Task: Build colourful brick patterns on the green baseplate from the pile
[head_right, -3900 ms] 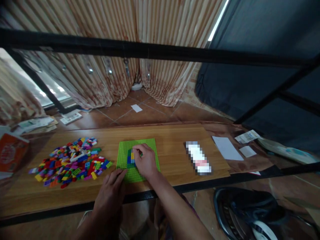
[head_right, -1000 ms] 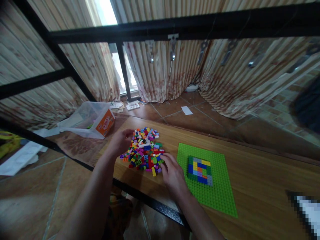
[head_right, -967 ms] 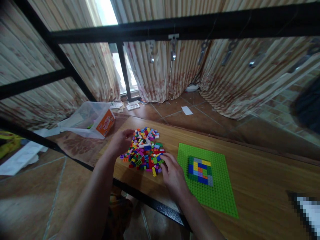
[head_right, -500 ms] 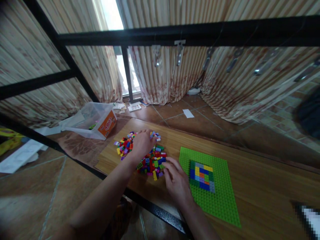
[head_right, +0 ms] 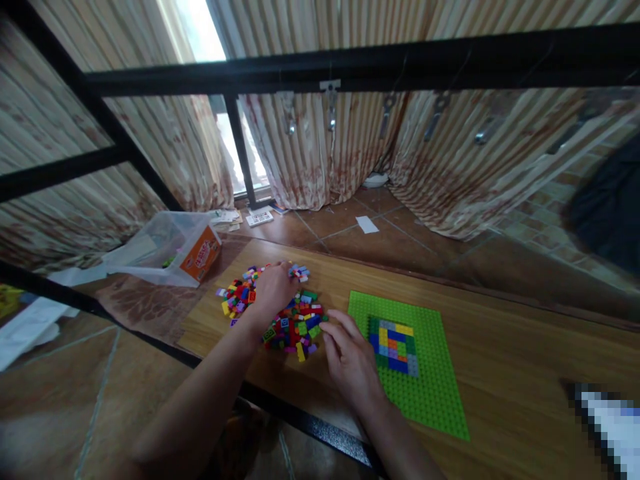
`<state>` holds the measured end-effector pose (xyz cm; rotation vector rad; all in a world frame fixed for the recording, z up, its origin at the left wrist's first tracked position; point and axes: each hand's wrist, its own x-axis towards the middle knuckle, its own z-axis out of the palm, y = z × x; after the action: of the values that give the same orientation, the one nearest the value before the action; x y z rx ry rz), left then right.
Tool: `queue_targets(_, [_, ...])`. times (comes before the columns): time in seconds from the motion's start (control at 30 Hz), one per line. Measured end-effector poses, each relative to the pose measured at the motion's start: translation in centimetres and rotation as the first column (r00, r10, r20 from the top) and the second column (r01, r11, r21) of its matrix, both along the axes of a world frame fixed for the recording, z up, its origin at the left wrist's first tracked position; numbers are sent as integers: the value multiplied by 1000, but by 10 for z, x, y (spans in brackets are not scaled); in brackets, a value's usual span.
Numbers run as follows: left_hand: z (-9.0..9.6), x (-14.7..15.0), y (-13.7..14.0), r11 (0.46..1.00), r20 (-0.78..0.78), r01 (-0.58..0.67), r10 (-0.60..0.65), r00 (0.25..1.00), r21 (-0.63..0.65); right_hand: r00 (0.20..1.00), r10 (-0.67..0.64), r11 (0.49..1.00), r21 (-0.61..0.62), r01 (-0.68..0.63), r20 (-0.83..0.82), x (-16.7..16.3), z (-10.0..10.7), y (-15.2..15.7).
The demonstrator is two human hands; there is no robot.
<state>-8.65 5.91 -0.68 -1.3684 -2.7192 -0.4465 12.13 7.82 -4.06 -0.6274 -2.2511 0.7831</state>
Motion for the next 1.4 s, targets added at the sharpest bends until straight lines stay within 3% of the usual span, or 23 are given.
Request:
queue_targets(0.07, [8, 0, -6, 999, 107, 10, -15, 994, 48, 999, -17, 999, -46, 16, -29, -1, 2, -1])
queue_targets(0.13, [14, 5, -12, 986, 344, 67, -116, 932, 149, 995, -59, 990, -133, 49, -76, -2, 4, -1])
queue_targets(0.2, [16, 16, -17, 943, 605, 126, -296, 739, 308, 984, -124, 958, -273, 85, -129, -4, 7, 1])
queue_targets(0.27, [13, 33, -20, 887, 729, 130, -441, 524, 443, 962, -210, 884, -454, 111, -173, -6, 9, 4])
queue_targets(0.33, [9, 53, -20, 851, 747, 122, -509, 428, 510, 930, -299, 773, -626, 103, -215, -8, 12, 9])
queue_targets(0.4, [5, 71, -19, 836, 718, 137, -530, 452, 531, 892, -356, 679, -733, 42, -279, -8, 15, 14])
queue_targets(0.5, [2, 89, -16, 840, 669, 159, -515, 536, 519, 851, -417, 605, -796, -3, -320, -5, 17, 21])
queue_targets(0.53, [2, 92, -15, 840, 677, 162, -518, 523, 518, 841, -436, 593, -805, 0, -321, -4, 18, 23])
queue_targets(0.6, [2, 93, -12, 834, 730, 146, -540, 418, 533, 828, -462, 576, -817, 8, -318, 0, 18, 27])
queue_targets(0.67, [2, 92, -10, 835, 786, 117, -547, 289, 538, 831, -458, 566, -824, -1, -315, 3, 18, 30])
queue_targets(0.73, [2, 90, -9, 856, 825, 87, -516, 231, 510, 853, -422, 560, -828, -22, -308, 6, 19, 32])
queue_targets(0.87, [1, 92, -8, 880, 856, 25, -467, 223, 474, 885, -354, 556, -829, -61, -303, 8, 19, 33])
queue_targets(1.23, [4, 102, -5, 890, 875, -2, -448, 184, 456, 887, -350, 577, -815, -50, -302, 8, 19, 32])
queue_targets(1.4, [3, 105, -6, 881, 879, -71, -457, 133, 469, 870, -377, 547, -834, -67, -317, 5, 19, 29])
